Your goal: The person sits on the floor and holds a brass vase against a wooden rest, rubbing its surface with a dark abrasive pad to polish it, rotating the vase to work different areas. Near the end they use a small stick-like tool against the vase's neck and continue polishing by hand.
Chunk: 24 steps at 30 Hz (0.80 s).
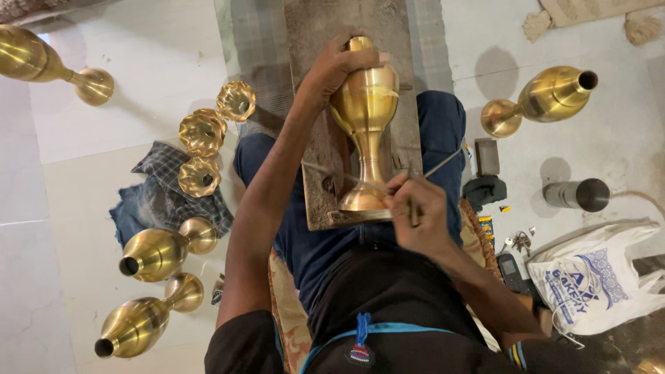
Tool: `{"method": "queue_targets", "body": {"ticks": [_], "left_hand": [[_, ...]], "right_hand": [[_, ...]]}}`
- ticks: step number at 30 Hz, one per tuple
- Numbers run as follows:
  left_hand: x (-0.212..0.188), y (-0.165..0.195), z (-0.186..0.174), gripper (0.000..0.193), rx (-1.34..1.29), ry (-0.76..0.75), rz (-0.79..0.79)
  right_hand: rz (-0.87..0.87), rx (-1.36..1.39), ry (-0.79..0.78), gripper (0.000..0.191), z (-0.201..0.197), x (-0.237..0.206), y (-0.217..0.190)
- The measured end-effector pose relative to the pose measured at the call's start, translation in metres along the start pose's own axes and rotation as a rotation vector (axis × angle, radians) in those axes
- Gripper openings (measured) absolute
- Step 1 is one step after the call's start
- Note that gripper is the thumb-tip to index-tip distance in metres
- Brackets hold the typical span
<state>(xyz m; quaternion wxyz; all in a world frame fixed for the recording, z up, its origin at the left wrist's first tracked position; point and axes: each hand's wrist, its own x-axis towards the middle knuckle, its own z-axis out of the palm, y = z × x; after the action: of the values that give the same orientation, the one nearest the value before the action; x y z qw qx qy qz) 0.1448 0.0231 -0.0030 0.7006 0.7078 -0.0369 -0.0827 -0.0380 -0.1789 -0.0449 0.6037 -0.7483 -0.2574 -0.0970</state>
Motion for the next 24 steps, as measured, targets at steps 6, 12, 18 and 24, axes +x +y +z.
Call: {"method": "queue_targets", "body": {"ticks": [6,12,18,24], "left_hand": [[-0.004,-0.003,0.005,0.073,-0.005,-0.002,0.042],[0.000,-0.005,0.003,0.073,0.074,0.006,0.063],[0.006,-0.012,0.001,0.070,0.096,0.008,0.085],[0.013,-0.015,-0.001,0.064,0.113,0.011,0.119]], "right_hand": [[-0.640,-0.492,0.200,0.025,0.021,-0.015,-0.015],[-0.963,-0.686,0.249,0.027,0.023,-0.007,0.008],[-1.221,-0.449,-0.249,0.016,0.048,-0.016,0.019],[-0.807,-0.541,-0.536,0.017,-0.029,-0.033,0.027]]}}
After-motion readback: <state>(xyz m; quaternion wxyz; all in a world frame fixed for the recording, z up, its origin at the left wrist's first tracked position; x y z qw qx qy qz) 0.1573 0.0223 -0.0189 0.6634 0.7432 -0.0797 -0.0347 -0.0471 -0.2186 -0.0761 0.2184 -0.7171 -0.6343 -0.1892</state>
